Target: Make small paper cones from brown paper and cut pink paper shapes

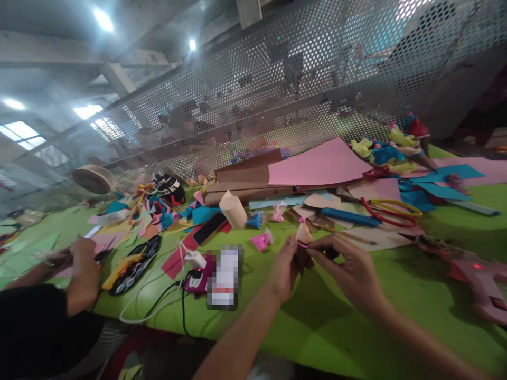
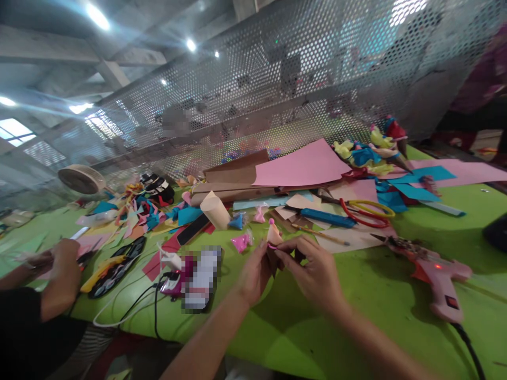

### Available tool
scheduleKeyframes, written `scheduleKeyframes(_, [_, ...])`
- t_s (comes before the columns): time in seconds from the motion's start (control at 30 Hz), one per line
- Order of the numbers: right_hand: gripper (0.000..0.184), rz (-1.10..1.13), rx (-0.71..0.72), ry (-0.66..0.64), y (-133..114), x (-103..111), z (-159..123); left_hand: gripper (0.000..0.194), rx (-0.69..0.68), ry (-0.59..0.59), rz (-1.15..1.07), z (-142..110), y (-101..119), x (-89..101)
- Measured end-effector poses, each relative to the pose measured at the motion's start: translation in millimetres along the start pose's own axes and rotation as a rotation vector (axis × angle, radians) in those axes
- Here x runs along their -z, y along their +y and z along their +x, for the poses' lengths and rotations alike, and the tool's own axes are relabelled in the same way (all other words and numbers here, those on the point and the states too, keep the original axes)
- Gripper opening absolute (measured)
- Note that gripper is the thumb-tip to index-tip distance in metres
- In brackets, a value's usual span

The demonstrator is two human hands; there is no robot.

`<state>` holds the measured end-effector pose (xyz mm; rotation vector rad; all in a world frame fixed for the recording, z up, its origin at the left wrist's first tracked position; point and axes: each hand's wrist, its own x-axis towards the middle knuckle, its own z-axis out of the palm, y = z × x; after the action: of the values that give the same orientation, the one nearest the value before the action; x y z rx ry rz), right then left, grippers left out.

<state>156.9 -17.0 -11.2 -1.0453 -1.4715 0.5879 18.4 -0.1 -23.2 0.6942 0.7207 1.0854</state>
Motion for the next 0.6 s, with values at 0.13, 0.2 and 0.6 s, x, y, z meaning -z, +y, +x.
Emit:
scheduleKeyframes(0.13, [0.011, -0.038, 0.006, -0.011, 3.0, -0.2, -2.0, 0.052, -0.005, -0.007, -0.004, -1.2, 0.4, -1.7])
scheduleKeyframes(0.2, [0.011, -0.05, 0.017, -0.006, 3.5, 0.0, -2.3, 0.054, 0.003, -0.01, -0.007, -1.3, 0.4, -1.7])
scheduleKeyframes(0.6, [0.01, -0.113, 0.099, -0.01, 4.3, 0.1, -3.0, 0.044, -0.052, 0.079, 0.13, -2.3, -6.8, 6.4])
